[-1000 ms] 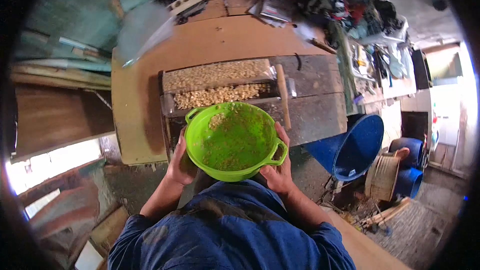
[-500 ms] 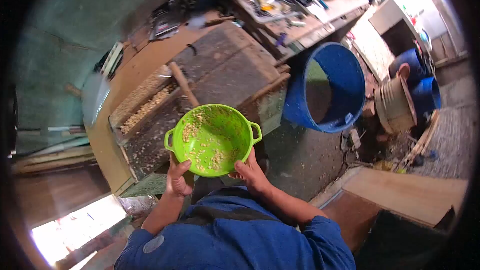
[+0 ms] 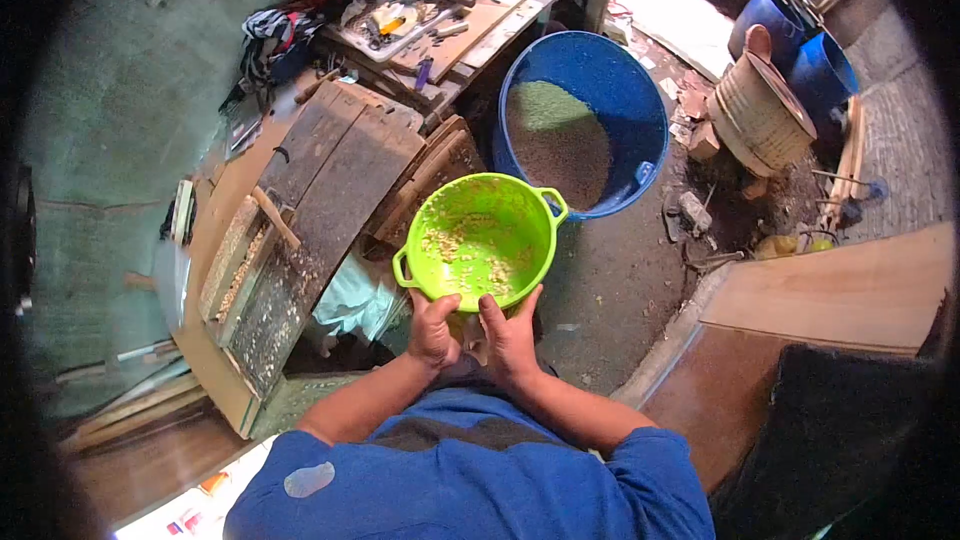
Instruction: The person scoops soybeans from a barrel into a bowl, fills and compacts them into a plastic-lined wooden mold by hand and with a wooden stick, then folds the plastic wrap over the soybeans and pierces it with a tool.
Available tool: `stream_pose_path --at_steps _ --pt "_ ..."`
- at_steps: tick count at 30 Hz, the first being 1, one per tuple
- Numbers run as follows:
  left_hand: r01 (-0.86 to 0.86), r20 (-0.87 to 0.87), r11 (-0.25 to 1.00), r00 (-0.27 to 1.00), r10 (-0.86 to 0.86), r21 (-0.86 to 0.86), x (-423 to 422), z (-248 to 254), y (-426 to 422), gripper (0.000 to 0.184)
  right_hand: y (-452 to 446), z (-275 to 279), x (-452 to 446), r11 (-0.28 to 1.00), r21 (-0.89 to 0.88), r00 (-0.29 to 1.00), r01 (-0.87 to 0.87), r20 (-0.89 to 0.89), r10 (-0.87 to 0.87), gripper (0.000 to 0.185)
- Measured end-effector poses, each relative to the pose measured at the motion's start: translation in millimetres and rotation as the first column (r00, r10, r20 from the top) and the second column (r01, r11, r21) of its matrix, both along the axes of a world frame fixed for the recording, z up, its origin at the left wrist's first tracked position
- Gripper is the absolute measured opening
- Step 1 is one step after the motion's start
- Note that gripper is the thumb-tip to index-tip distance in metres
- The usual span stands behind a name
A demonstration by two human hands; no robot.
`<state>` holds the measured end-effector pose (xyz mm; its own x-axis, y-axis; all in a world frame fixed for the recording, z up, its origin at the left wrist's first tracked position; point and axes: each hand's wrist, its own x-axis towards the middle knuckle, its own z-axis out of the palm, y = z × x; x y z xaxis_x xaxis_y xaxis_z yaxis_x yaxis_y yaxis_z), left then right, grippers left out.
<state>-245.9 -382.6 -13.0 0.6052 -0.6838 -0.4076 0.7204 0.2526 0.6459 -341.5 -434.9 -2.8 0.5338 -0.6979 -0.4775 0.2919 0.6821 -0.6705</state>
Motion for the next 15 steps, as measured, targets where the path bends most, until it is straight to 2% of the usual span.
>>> stream_pose_path --at_steps 1,2,4,6,8,9,12,13,14,15 --pt "0.014 -0.009 1.0 1.0 -0.014 -0.008 -3.2 -3.0 -0.5 0.08 -1.4 14.6 4.2 0.992 0.118 0.994 0.041 0.097 -0.053 0.101" --pt "0.039 -0.018 0.999 0.999 -0.039 0.003 -6.1 -5.0 -3.6 0.079 1.7 6.6 5.5 0.994 0.098 0.995 0.051 0.086 -0.06 0.101" --pt "0.055 -0.035 0.998 0.998 -0.055 -0.009 -3.5 -5.3 -16.0 0.079 4.7 -25.2 8.5 0.969 -0.197 0.985 0.146 -0.066 -0.161 0.08" --pt "0.114 -0.13 0.993 0.985 -0.116 -0.021 -1.2 -2.5 -26.0 0.077 -6.3 -32.9 10.6 0.957 -0.248 0.981 0.153 -0.077 -0.177 0.078" --pt "0.127 -0.132 0.989 0.982 -0.135 -0.071 -1.5 -32.0 -35.8 0.074 -21.3 -23.9 11.4 0.988 -0.024 0.988 0.153 -0.023 -0.154 0.074" --pt "0.177 -0.104 0.983 0.978 -0.181 -0.047 -1.8 -36.5 -43.3 0.075 -29.4 -53.9 3.7 0.969 -0.16 0.976 0.19 -0.076 -0.204 0.068" --pt "0.263 -0.037 0.965 0.964 -0.262 0.015 5.4 -33.4 -71.0 0.071 -59.7 -52.0 6.8 0.955 -0.148 0.959 0.259 -0.076 -0.272 0.067" --pt "0.271 -0.059 0.962 0.961 -0.27 0.011 6.9 -30.3 -81.8 0.068 -70.0 -51.6 11.4 0.937 -0.212 0.959 0.276 -0.01 -0.285 0.071" --pt "0.279 -0.084 0.96 0.957 -0.277 0.007 8.2 -27.6 -93.4 0.065 -82.3 -58.3 11.9 0.939 -0.199 0.958 0.28 -0.008 -0.287 0.071" --pt "0.293 -0.067 0.956 0.954 -0.292 0.008 8.5 -26.9 -105.0 0.061 -96.9 -64.5 10.0 0.951 -0.153 0.961 0.27 -0.017 -0.276 0.08"
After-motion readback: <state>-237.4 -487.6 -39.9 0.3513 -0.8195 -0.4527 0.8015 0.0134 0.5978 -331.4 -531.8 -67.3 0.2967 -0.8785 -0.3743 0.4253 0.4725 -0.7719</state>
